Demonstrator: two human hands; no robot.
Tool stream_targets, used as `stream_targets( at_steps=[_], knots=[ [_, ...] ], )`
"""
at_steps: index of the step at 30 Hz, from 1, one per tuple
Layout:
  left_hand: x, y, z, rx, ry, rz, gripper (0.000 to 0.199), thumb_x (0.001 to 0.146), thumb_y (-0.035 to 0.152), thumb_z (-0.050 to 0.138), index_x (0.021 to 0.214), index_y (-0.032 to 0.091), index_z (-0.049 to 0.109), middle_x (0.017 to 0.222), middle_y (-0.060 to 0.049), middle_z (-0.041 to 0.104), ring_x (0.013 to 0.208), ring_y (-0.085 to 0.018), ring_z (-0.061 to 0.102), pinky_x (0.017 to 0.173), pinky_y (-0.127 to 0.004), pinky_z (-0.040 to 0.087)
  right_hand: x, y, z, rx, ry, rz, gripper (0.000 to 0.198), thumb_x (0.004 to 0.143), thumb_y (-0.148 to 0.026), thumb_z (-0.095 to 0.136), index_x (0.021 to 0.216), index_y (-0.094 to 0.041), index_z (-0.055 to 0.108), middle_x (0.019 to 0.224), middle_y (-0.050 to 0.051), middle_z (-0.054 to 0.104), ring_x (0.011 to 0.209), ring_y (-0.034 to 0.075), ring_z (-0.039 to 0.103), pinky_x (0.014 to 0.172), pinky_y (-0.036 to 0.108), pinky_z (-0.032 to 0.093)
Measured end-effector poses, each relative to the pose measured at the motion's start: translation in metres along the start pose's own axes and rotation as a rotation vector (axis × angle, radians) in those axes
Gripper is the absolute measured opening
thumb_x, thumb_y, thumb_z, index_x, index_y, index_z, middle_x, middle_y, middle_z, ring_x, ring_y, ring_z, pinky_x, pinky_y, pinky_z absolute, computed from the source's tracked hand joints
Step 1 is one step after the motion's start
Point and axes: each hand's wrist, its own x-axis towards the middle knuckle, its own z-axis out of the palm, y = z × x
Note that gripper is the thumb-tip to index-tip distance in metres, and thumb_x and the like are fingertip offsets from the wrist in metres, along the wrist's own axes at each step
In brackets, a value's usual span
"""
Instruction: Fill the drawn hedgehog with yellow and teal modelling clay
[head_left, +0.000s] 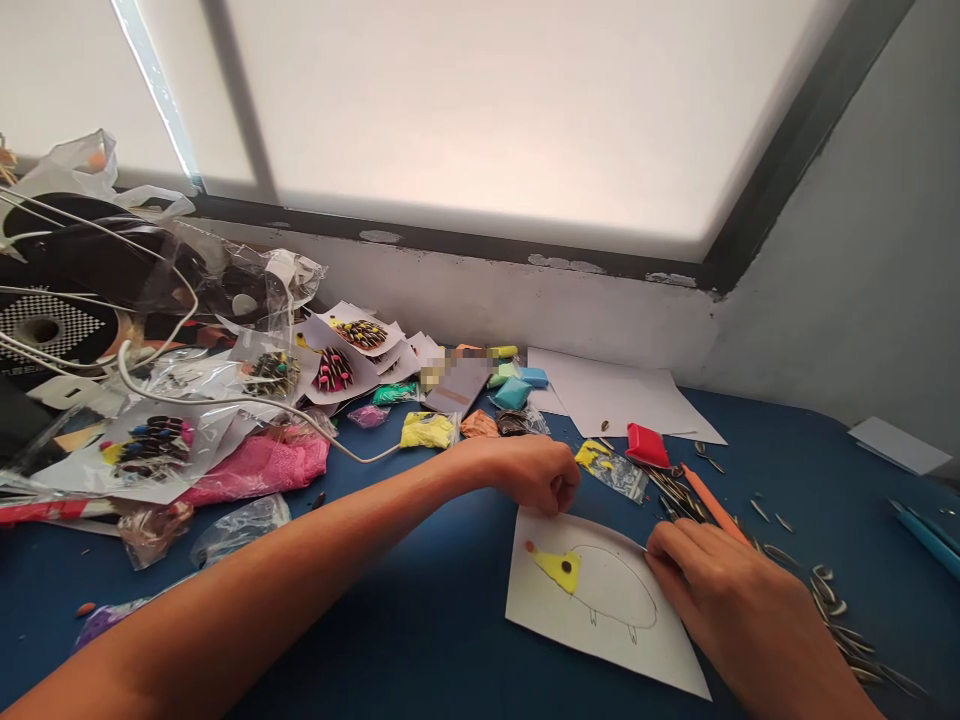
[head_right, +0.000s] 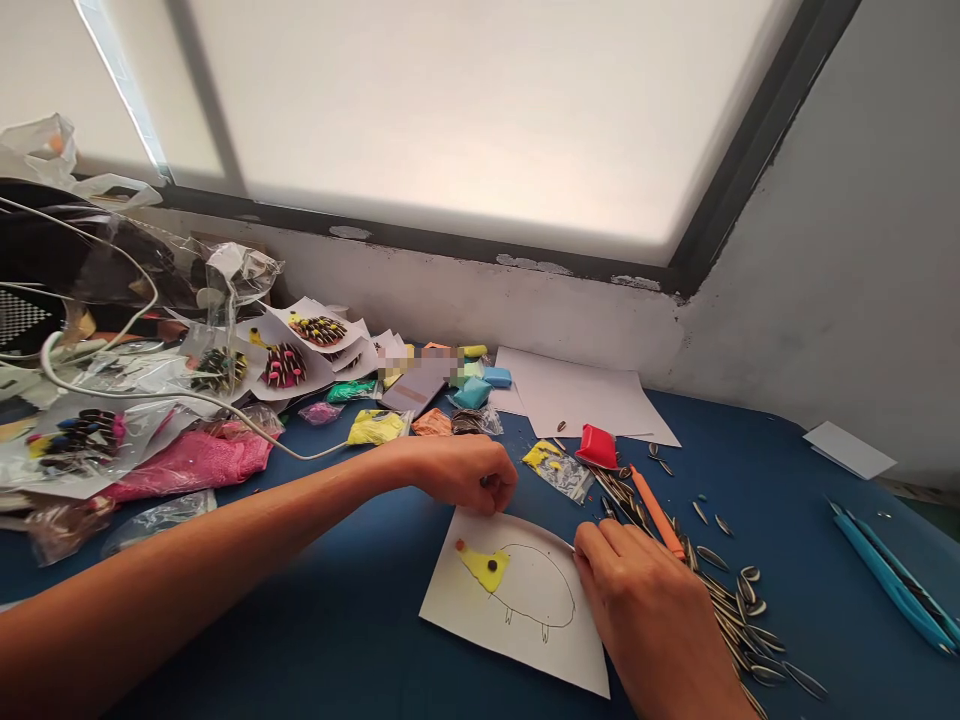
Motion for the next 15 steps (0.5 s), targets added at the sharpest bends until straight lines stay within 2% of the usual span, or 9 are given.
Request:
stream_targets(
  at_steps=[6, 8, 10, 12, 15],
  knots=[
    [0.0, 0.002, 0.001, 0.013, -0.003, -0.004, 0.015, 0.071, 0.011, 0.058, 0.082, 0.016, 0.066, 0.082, 0.0, 0.065, 0.067, -0.011, 0.054, 0.056, -0.02, 0.039, 0.0, 0.0, -0.003, -0.052, -0.024, -0.042, 0.028, 0.084, -0.012, 0.04, 0.064, -0.026, 0.053, 0.057, -0.002, 0.057, 0.048, 0.016, 0.06, 0.039, 0.025, 0.04],
    [0.0, 0.001, 0.0, 0.002, 0.015, -0.004, 0.014, 0.072, 0.013, 0.06, 0.084, 0.016, 0.067, 0.082, -0.001, 0.066, 0.068, -0.011, 0.056, 0.057, -0.02, 0.04, -0.001, 0.002, -0.004, -0.067, -0.012, -0.069, 0.028, 0.078, -0.007, 0.039, 0.071, -0.026, 0.058, 0.06, -0.001, 0.06, 0.051, 0.016, 0.063, 0.039, 0.024, 0.042],
    [-0.001, -0.002, -0.003, 0.004, 0.1, -0.02, 0.017, 0.074, 0.015, 0.06, 0.088, 0.018, 0.069, 0.085, -0.001, 0.068, 0.071, -0.012, 0.058, 0.058, -0.02, 0.04, -0.001, 0.003, -0.004, -0.108, 0.023, -0.073, 0.031, 0.079, -0.008, 0.039, 0.082, -0.025, 0.064, 0.068, 0.001, 0.066, 0.055, 0.016, 0.066, 0.04, 0.024, 0.046],
    [-0.003, -0.007, -0.009, 0.052, 0.244, -0.069, 0.021, 0.078, 0.016, 0.056, 0.093, 0.021, 0.069, 0.09, -0.001, 0.069, 0.076, -0.013, 0.06, 0.061, -0.02, 0.041, 0.0, 0.002, -0.005, -0.165, 0.067, -0.064, 0.03, 0.086, -0.013, 0.038, 0.089, -0.023, 0.066, 0.077, 0.003, 0.07, 0.059, 0.017, 0.069, 0.044, 0.025, 0.05],
    [-0.007, -0.02, -0.018, 0.164, 0.422, -0.178, 0.027, 0.081, 0.015, 0.052, 0.103, 0.019, 0.067, 0.107, -0.006, 0.067, 0.096, -0.018, 0.06, 0.076, -0.023, 0.044, 0.003, -0.003, -0.007, -0.187, 0.108, -0.077, 0.034, 0.094, -0.022, 0.033, 0.087, -0.021, 0.067, 0.079, 0.005, 0.072, 0.063, 0.019, 0.071, 0.049, 0.027, 0.055]
  ],
)
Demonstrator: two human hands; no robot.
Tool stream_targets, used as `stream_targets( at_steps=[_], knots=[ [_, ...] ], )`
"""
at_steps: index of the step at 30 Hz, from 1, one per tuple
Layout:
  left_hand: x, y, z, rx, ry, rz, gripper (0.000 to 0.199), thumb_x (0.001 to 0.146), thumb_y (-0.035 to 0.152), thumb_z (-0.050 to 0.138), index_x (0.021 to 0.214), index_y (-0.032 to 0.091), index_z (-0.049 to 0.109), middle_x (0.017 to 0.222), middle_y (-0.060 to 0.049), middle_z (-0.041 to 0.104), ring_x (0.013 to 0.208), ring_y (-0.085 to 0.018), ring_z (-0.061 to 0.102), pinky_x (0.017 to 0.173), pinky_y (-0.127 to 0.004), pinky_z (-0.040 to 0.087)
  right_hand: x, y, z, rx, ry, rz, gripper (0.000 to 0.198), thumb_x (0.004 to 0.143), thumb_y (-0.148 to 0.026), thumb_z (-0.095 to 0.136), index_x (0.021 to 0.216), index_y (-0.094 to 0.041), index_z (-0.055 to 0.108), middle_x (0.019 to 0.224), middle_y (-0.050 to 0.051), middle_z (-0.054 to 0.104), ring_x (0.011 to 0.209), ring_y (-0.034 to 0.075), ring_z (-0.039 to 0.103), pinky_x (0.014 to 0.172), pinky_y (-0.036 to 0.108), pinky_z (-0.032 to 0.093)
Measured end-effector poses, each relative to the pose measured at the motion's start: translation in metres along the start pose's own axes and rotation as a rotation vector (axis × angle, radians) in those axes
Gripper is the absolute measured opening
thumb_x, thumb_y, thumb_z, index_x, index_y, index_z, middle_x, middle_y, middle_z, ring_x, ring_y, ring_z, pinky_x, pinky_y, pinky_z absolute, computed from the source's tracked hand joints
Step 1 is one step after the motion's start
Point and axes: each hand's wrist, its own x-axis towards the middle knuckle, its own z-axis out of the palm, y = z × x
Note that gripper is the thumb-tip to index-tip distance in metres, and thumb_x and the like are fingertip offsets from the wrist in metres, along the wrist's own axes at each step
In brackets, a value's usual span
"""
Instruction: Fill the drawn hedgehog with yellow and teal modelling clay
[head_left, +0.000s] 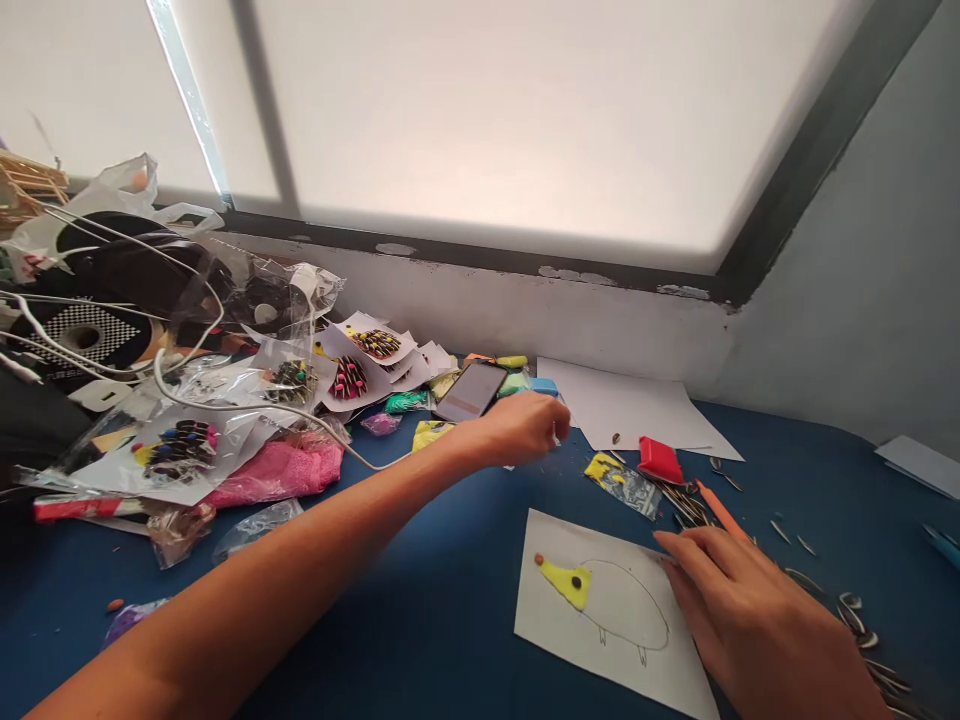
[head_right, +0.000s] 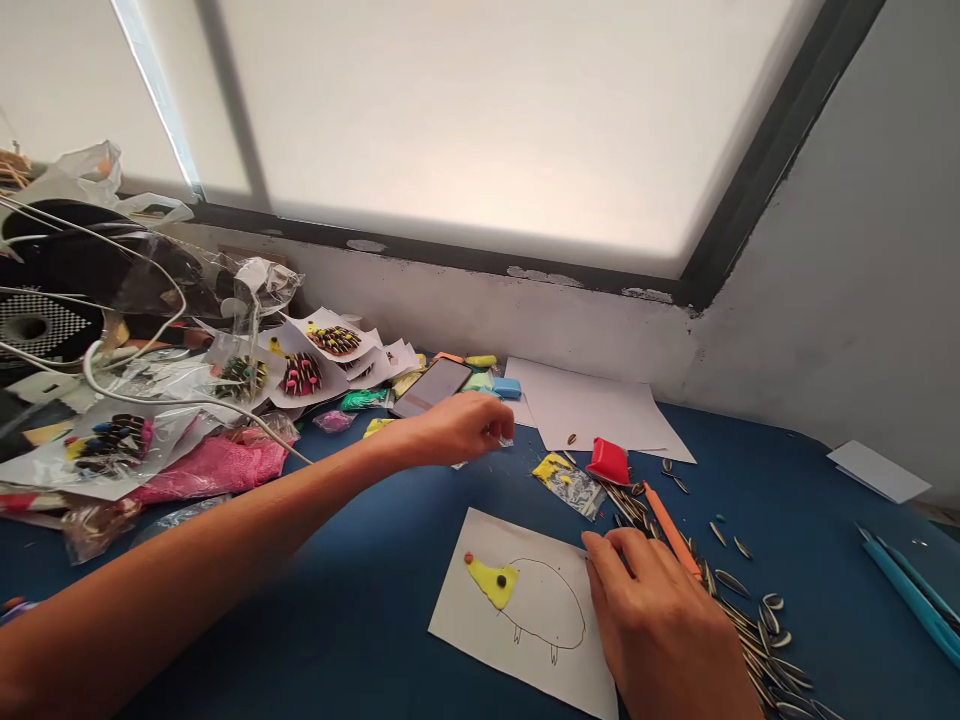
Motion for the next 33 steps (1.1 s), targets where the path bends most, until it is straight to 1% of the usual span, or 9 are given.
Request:
stream_targets(
  at_steps=[2, 5, 10, 15, 18, 20, 24, 29, 33],
  knots=[
    [0.0, -0.011, 0.0, 0.053, 0.031, -0.034, 0.032, 0.076, 0.015, 0.058, 0.108, 0.016, 0.064, 0.115, -0.01, 0.064, 0.108, -0.024, 0.056, 0.085, -0.028, 0.044, 0.004, -0.003, -0.003, 0.024, 0.018, -0.001, 0.038, 0.096, -0.024, 0.031, 0.086, -0.021, 0.067, 0.076, 0.004, 0.071, 0.064, 0.018, 0.072, 0.048, 0.025, 0.054],
    [0.001, -0.027, 0.006, 0.067, -0.012, -0.065, 0.028, 0.07, 0.018, 0.065, 0.098, 0.014, 0.065, 0.104, -0.011, 0.066, 0.1, -0.026, 0.059, 0.081, -0.03, 0.045, 0.009, -0.007, -0.006, 0.059, 0.037, 0.012, 0.042, 0.099, -0.027, 0.029, 0.083, -0.021, 0.068, 0.074, 0.003, 0.072, 0.063, 0.016, 0.072, 0.044, 0.022, 0.052],
    [0.006, -0.042, 0.012, -0.043, 0.03, -0.094, 0.035, 0.071, 0.013, 0.062, 0.105, 0.017, 0.065, 0.102, -0.008, 0.067, 0.098, -0.024, 0.062, 0.077, -0.027, 0.047, 0.01, -0.009, -0.01, 0.108, 0.036, 0.018, 0.048, 0.101, -0.03, 0.028, 0.08, -0.021, 0.069, 0.072, 0.003, 0.072, 0.056, 0.013, 0.07, 0.044, 0.022, 0.052],
    [0.011, -0.035, 0.003, -0.251, 0.132, -0.076, 0.028, 0.087, 0.015, 0.046, 0.109, 0.011, 0.063, 0.105, -0.011, 0.067, 0.098, -0.02, 0.064, 0.083, -0.028, 0.049, -0.002, 0.001, 0.0, 0.191, -0.015, 0.069, 0.041, 0.099, -0.035, 0.036, 0.086, -0.023, 0.072, 0.08, 0.002, 0.076, 0.063, 0.016, 0.073, 0.05, 0.023, 0.055],
    [0.008, -0.019, 0.0, -0.478, 0.039, 0.042, 0.028, 0.094, 0.02, 0.042, 0.115, 0.011, 0.058, 0.1, -0.006, 0.069, 0.085, -0.012, 0.067, 0.077, -0.024, 0.053, -0.007, 0.008, 0.004, 0.361, -0.097, 0.239, 0.03, 0.094, -0.041, 0.047, 0.094, -0.026, 0.073, 0.083, 0.001, 0.078, 0.065, 0.018, 0.074, 0.051, 0.023, 0.056],
    [0.005, -0.007, 0.002, -0.89, -0.153, 0.107, 0.024, 0.093, 0.018, 0.047, 0.113, 0.01, 0.057, 0.094, -0.006, 0.069, 0.078, -0.012, 0.068, 0.077, -0.027, 0.056, -0.004, 0.009, 0.001, 0.546, -0.205, 0.463, 0.029, 0.09, -0.046, 0.052, 0.095, -0.028, 0.074, 0.075, -0.001, 0.077, 0.056, 0.017, 0.071, 0.045, 0.022, 0.053],
    [0.003, 0.009, 0.015, -1.188, -0.431, 0.216, 0.026, 0.086, 0.03, 0.065, 0.105, 0.013, 0.058, 0.079, -0.002, 0.067, 0.068, -0.013, 0.068, 0.072, -0.03, 0.057, 0.009, 0.002, -0.012, 0.861, -0.254, 0.861, 0.051, 0.08, -0.068, 0.051, 0.1, -0.025, 0.072, 0.093, 0.006, 0.077, 0.07, 0.021, 0.073, 0.055, 0.026, 0.058],
    [0.003, 0.02, 0.024, -1.222, -0.54, 0.303, 0.049, 0.072, 0.049, 0.077, 0.104, 0.015, 0.06, 0.083, -0.003, 0.067, 0.073, -0.014, 0.069, 0.076, -0.03, 0.057, 0.017, -0.002, -0.021, 0.939, -0.275, 0.892, 0.047, 0.076, -0.069, 0.054, 0.068, -0.025, 0.068, 0.068, 0.003, 0.07, 0.062, 0.018, 0.067, 0.055, 0.023, 0.054],
    [-0.001, 0.027, 0.018, -1.075, -0.335, 0.265, 0.033, 0.082, 0.042, 0.068, 0.098, 0.014, 0.061, 0.077, -0.002, 0.066, 0.063, -0.011, 0.065, 0.063, -0.025, 0.055, 0.017, -0.003, -0.021, 0.878, -0.24, 0.869, 0.049, 0.078, -0.068, 0.05, 0.058, -0.025, 0.061, 0.054, 0.001, 0.059, 0.049, 0.014, 0.055, 0.044, 0.022, 0.043]
  ],
)
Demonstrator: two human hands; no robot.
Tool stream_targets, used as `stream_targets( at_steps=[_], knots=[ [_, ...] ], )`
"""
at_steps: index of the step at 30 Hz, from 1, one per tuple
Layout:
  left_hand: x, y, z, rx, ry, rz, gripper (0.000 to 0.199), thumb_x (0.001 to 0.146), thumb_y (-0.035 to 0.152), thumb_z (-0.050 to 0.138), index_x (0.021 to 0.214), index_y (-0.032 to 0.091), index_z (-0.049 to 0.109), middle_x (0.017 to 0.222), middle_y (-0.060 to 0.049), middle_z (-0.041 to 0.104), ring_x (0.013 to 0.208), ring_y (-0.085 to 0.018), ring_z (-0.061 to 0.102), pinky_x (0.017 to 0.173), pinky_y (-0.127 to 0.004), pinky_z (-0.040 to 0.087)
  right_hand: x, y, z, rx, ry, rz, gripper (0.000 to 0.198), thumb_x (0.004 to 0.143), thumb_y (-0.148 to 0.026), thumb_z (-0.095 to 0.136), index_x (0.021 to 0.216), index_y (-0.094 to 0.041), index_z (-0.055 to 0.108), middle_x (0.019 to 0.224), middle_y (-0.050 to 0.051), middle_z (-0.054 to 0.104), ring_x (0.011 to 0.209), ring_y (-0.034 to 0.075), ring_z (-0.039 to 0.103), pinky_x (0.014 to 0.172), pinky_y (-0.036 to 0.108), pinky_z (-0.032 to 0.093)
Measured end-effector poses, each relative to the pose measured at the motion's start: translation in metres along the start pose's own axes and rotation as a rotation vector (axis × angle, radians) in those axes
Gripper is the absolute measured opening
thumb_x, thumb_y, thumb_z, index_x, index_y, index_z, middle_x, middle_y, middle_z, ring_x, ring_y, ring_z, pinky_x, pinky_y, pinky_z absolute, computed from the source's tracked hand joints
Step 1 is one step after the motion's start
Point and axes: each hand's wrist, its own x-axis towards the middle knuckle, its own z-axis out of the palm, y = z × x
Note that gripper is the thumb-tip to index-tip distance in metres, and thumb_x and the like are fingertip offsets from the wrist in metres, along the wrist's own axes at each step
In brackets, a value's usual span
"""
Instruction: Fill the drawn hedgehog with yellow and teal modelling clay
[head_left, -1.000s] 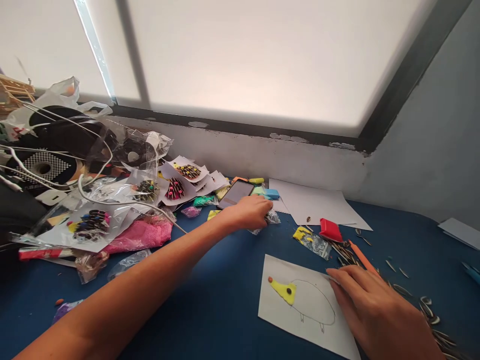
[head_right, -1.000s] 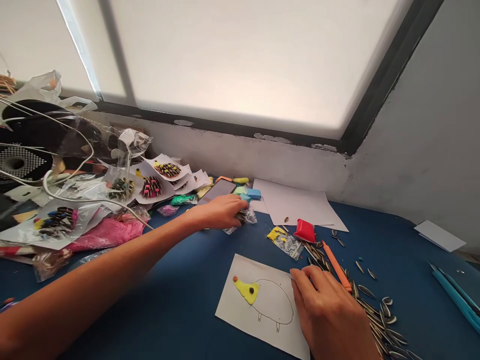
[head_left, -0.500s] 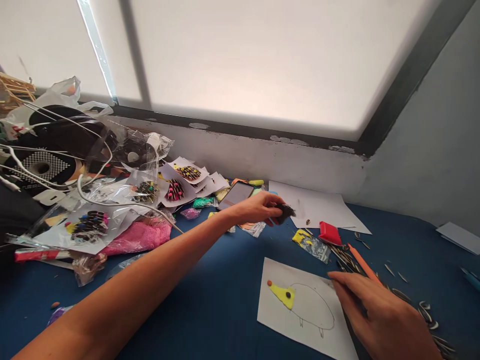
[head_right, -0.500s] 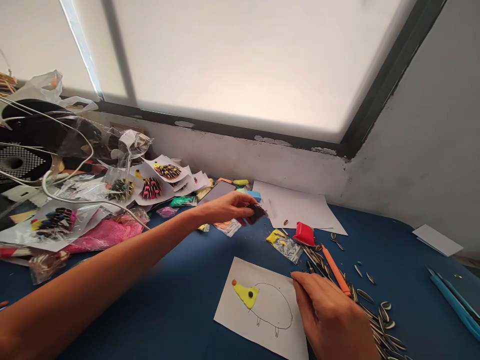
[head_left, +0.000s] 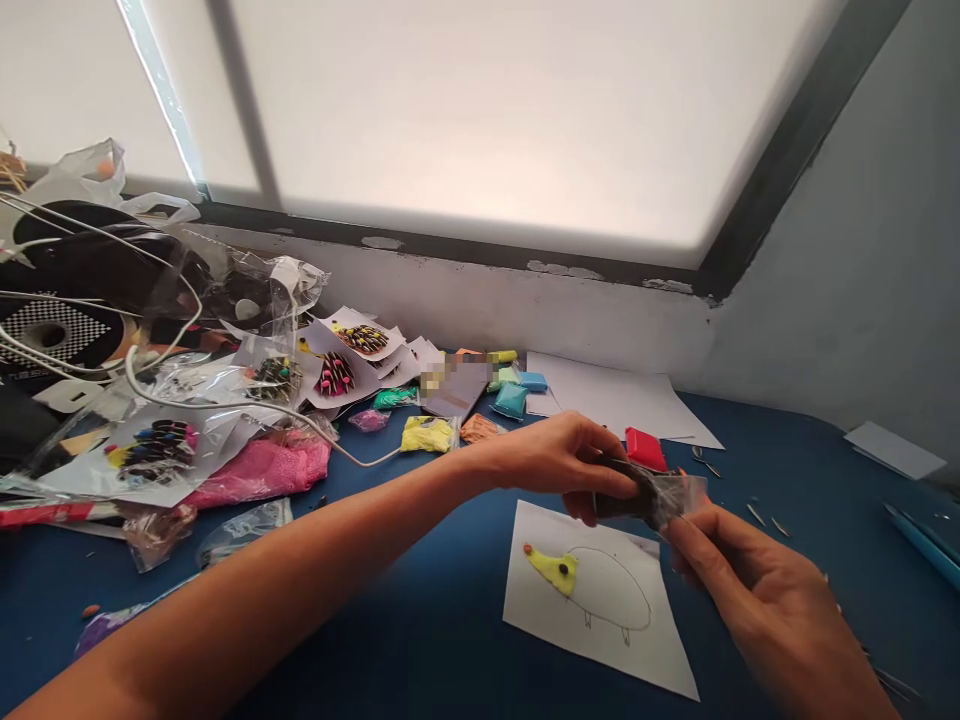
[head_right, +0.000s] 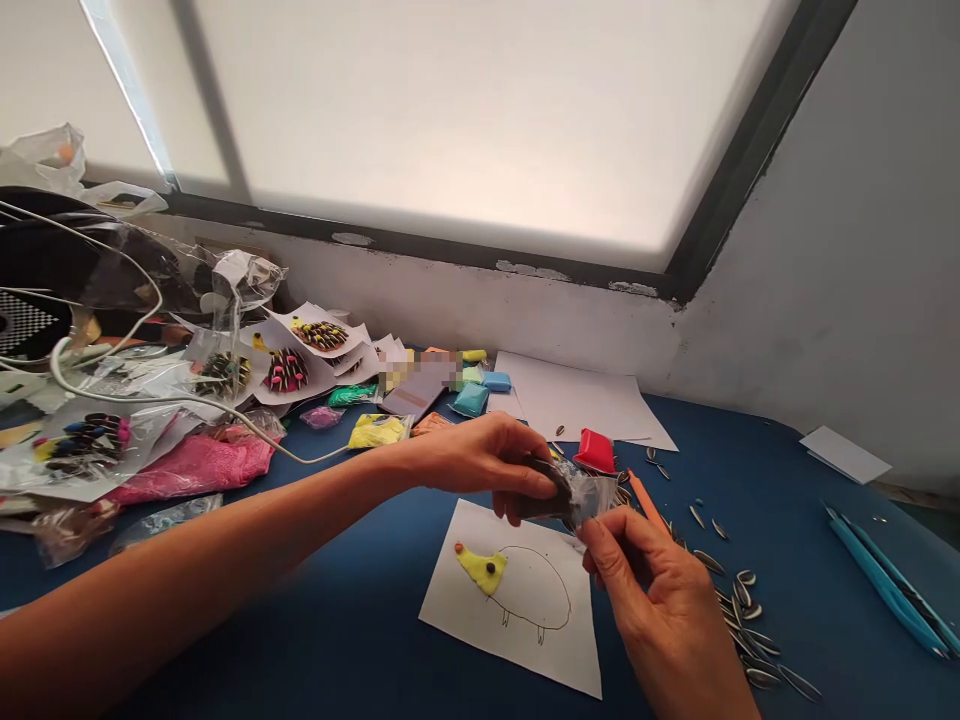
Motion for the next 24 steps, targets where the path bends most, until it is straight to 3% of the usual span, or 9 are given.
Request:
stream_targets(
  at_steps=[3, 8, 11, 15, 17, 20, 24],
  knots=[
    [-0.001, 0.004, -0.001, 0.132, 0.087, 0.028, 0.019, 0.087, 0.032, 0.061, 0.095, 0.014, 0.061, 0.074, 0.0, 0.064, 0.057, -0.009, 0.062, 0.054, -0.021, 0.05, 0.0, 0.001, 0.002, -0.049, -0.016, 0.021, 0.051, 0.08, -0.069, 0.046, 0.058, -0.025, 0.059, 0.053, 0.0, 0.057, 0.048, 0.014, 0.051, 0.042, 0.023, 0.04],
    [0.0, 0.0, -0.011, 0.23, 0.156, -0.022, 0.012, 0.088, 0.015, 0.051, 0.094, 0.012, 0.061, 0.073, -0.002, 0.064, 0.063, -0.009, 0.063, 0.058, -0.02, 0.05, 0.002, 0.005, 0.002, -0.053, 0.0, 0.044, 0.05, 0.078, -0.069, 0.045, 0.057, -0.026, 0.06, 0.054, 0.002, 0.06, 0.045, 0.015, 0.049, 0.041, 0.026, 0.037],
    [-0.001, -0.003, -0.014, 0.186, 0.16, -0.08, 0.012, 0.088, 0.018, 0.052, 0.093, 0.012, 0.06, 0.07, -0.002, 0.064, 0.061, -0.01, 0.063, 0.059, -0.021, 0.051, 0.005, 0.007, 0.0, -0.081, 0.08, 0.042, 0.046, 0.076, -0.067, 0.048, 0.059, -0.027, 0.062, 0.054, 0.002, 0.061, 0.045, 0.015, 0.049, 0.043, 0.027, 0.038],
    [-0.002, -0.003, -0.014, 0.213, 0.12, -0.105, 0.015, 0.088, 0.027, 0.055, 0.089, 0.013, 0.061, 0.067, -0.001, 0.064, 0.059, -0.01, 0.062, 0.058, -0.021, 0.05, 0.007, 0.006, 0.0, -0.025, 0.048, 0.032, 0.043, 0.074, -0.066, 0.052, 0.067, -0.026, 0.066, 0.058, 0.003, 0.064, 0.051, 0.018, 0.057, 0.047, 0.027, 0.043],
    [-0.003, -0.003, -0.018, 0.352, 0.203, -0.126, 0.015, 0.087, 0.027, 0.054, 0.084, 0.013, 0.062, 0.066, 0.0, 0.063, 0.056, -0.01, 0.061, 0.053, -0.02, 0.046, 0.007, 0.004, 0.0, -0.019, 0.052, 0.036, 0.044, 0.074, -0.067, 0.051, 0.068, -0.026, 0.066, 0.059, 0.003, 0.065, 0.053, 0.018, 0.059, 0.047, 0.027, 0.044],
    [-0.006, -0.006, -0.03, 0.572, 0.425, -0.189, 0.017, 0.084, 0.023, 0.054, 0.074, 0.013, 0.063, 0.062, 0.0, 0.06, 0.052, -0.01, 0.058, 0.05, -0.02, 0.04, 0.006, 0.003, -0.001, -0.072, 0.08, 0.032, 0.046, 0.074, -0.068, 0.05, 0.065, -0.026, 0.066, 0.059, 0.004, 0.065, 0.052, 0.018, 0.057, 0.046, 0.027, 0.043],
    [-0.008, -0.013, -0.045, 0.633, 0.601, -0.211, 0.025, 0.087, 0.026, 0.05, 0.078, 0.01, 0.067, 0.067, -0.003, 0.062, 0.058, -0.011, 0.058, 0.051, -0.02, 0.039, 0.006, 0.005, -0.001, -0.087, 0.041, 0.073, 0.048, 0.072, -0.069, 0.049, 0.064, -0.026, 0.068, 0.056, 0.003, 0.063, 0.051, 0.018, 0.058, 0.043, 0.026, 0.042]
  ],
)
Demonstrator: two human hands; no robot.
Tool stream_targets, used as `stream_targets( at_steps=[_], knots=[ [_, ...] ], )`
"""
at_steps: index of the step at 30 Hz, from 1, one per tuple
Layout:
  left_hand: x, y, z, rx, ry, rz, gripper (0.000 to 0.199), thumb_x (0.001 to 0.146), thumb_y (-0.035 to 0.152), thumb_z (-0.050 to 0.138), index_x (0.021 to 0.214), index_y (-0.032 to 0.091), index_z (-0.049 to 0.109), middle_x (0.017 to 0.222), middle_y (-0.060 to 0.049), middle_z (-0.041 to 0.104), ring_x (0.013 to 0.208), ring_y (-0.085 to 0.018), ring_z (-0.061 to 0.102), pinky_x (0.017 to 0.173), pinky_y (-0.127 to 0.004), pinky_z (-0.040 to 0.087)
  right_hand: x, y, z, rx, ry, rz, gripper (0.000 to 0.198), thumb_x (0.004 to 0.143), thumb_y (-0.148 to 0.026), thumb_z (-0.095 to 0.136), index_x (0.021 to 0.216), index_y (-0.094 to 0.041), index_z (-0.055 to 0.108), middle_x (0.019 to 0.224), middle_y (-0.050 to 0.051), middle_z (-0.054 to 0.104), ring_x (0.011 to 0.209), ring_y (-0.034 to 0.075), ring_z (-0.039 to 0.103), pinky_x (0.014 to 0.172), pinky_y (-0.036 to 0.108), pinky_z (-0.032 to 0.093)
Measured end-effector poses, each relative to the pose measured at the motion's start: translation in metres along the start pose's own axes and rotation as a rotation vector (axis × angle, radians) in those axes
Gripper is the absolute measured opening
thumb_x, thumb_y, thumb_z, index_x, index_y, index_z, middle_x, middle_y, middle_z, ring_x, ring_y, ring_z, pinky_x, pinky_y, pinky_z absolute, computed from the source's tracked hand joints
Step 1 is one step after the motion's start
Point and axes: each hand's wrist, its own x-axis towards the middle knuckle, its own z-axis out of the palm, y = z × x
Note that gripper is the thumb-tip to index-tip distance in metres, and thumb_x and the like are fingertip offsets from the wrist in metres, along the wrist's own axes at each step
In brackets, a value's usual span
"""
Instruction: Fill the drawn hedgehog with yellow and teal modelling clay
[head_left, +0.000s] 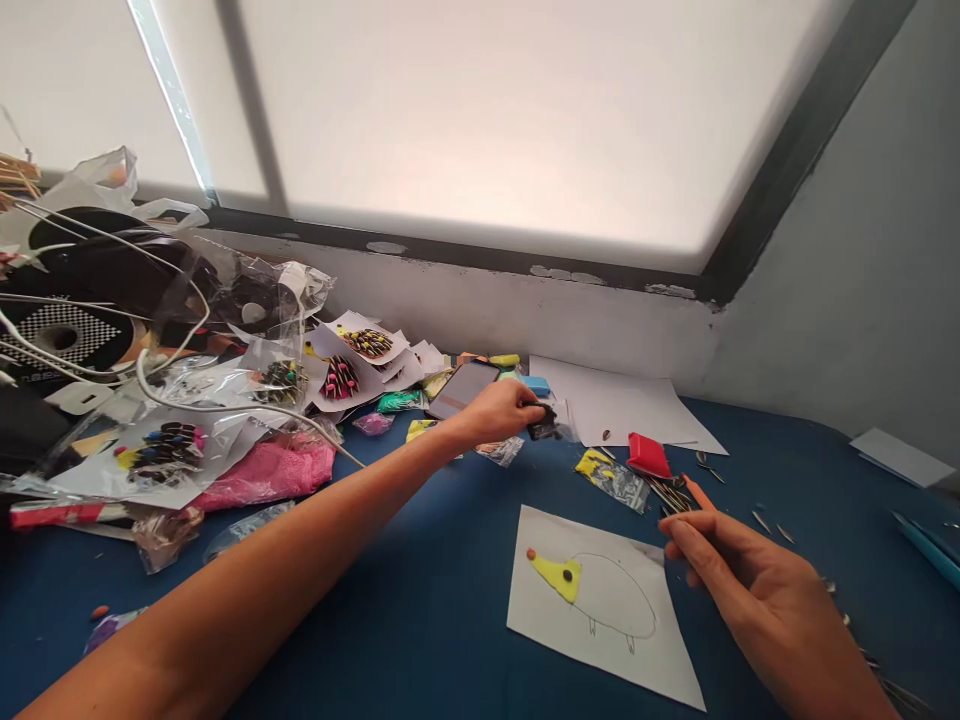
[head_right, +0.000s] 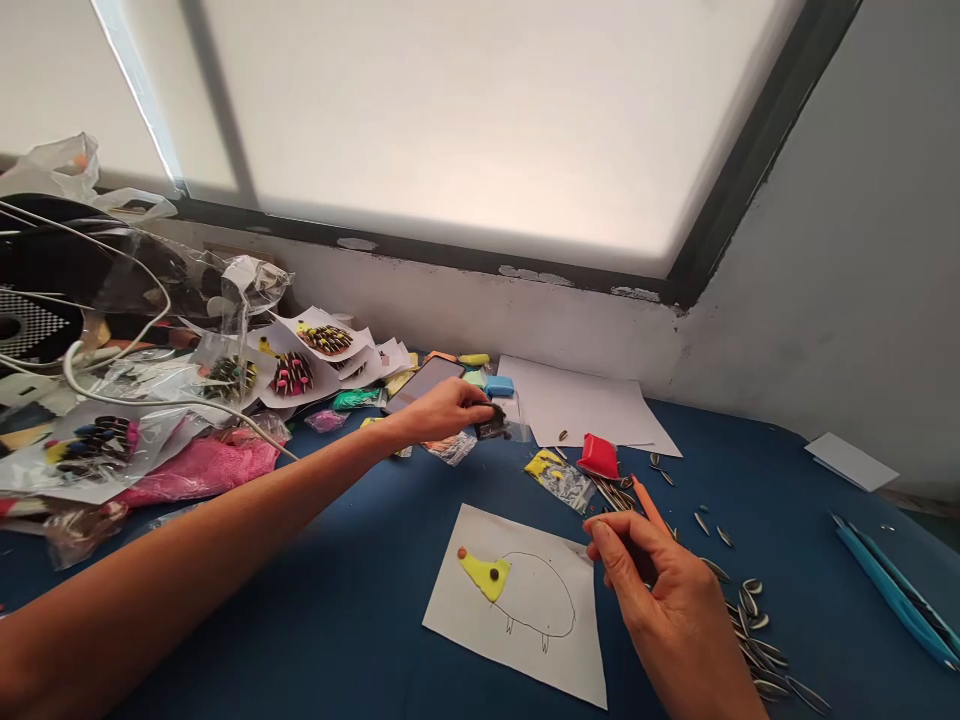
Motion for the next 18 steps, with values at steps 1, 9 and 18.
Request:
stream_targets(
  at_steps=[1, 9, 18],
  knots=[
    [0.002, -0.002, 0.0, 0.005, 0.013, -0.011, 0.028, 0.088, 0.028, 0.048, 0.086, 0.009, 0.068, 0.07, -0.004, 0.065, 0.06, -0.012, 0.059, 0.052, -0.02, 0.04, 0.0, 0.001, 0.001, 0.002, -0.011, 0.011, 0.048, 0.072, -0.069, 0.05, 0.065, -0.026, 0.068, 0.056, 0.003, 0.063, 0.051, 0.018, 0.059, 0.043, 0.026, 0.042],
    [0.005, -0.017, -0.015, 0.281, 0.054, -0.069, 0.029, 0.081, 0.017, 0.05, 0.103, 0.012, 0.068, 0.107, -0.012, 0.068, 0.098, -0.02, 0.063, 0.078, -0.024, 0.045, -0.001, 0.001, 0.002, -0.006, -0.051, 0.026, 0.049, 0.067, -0.07, 0.049, 0.067, -0.025, 0.07, 0.065, 0.004, 0.07, 0.054, 0.02, 0.063, 0.046, 0.028, 0.047],
    [-0.005, -0.018, -0.035, 0.531, -0.242, -0.062, 0.021, 0.06, 0.02, 0.067, 0.081, 0.019, 0.066, 0.073, -0.003, 0.065, 0.077, -0.019, 0.058, 0.067, -0.024, 0.039, -0.002, -0.001, 0.002, -0.008, -0.04, -0.016, 0.049, 0.068, -0.071, 0.052, 0.069, -0.026, 0.071, 0.072, 0.006, 0.074, 0.062, 0.024, 0.068, 0.045, 0.028, 0.049]
  ],
)
